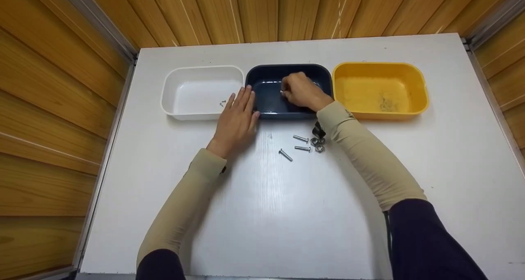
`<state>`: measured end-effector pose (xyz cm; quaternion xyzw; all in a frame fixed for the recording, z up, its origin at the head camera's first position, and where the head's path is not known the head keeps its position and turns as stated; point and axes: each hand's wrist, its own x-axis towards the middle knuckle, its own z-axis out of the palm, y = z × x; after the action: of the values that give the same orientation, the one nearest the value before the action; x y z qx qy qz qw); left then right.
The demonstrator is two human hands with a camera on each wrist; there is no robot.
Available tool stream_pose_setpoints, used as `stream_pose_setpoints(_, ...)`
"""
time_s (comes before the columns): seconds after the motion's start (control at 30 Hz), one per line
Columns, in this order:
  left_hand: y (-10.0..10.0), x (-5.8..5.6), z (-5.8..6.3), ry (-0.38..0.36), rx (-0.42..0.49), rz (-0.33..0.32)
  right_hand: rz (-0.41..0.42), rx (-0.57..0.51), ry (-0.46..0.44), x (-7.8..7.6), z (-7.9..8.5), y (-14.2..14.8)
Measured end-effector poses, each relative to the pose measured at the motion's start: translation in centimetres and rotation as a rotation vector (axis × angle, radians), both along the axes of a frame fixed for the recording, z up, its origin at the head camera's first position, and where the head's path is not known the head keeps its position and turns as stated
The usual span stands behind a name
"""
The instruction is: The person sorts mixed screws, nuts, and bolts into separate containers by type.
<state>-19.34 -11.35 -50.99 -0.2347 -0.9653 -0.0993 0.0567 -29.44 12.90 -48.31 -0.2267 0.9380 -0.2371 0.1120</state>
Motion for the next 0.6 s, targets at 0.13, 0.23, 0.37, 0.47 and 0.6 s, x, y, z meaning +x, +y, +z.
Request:
stream_pose_setpoints(0.13,0.07,0.00,-0.02,0.003,-0.001,-0.001,-0.012,-0.006,-0.012,0.04,0.07,0.06)
stream_pose_setpoints(0.23,0.15,0.01,0.02,-0.010,-0.004,0.004,-0.021,-0.006,-0.017,0.10,0.11,0.13)
stream_pose_setpoints(0.37,0.20,0.00,0.11,-0.027,-0.016,0.014,-0.025,-0.006,-0.018,0.20,0.19,0.23)
stream_pose_setpoints(0.47,0.18,-0.02,0.13,-0.023,-0.019,0.012,-0.022,-0.009,-0.010,0.34,0.35,0.30)
stream_pose_setpoints(0.6,0.03,-0.05,0.13,-0.009,-0.014,0.004,-0.016,-0.011,0.013,0.65,0.74,0.35)
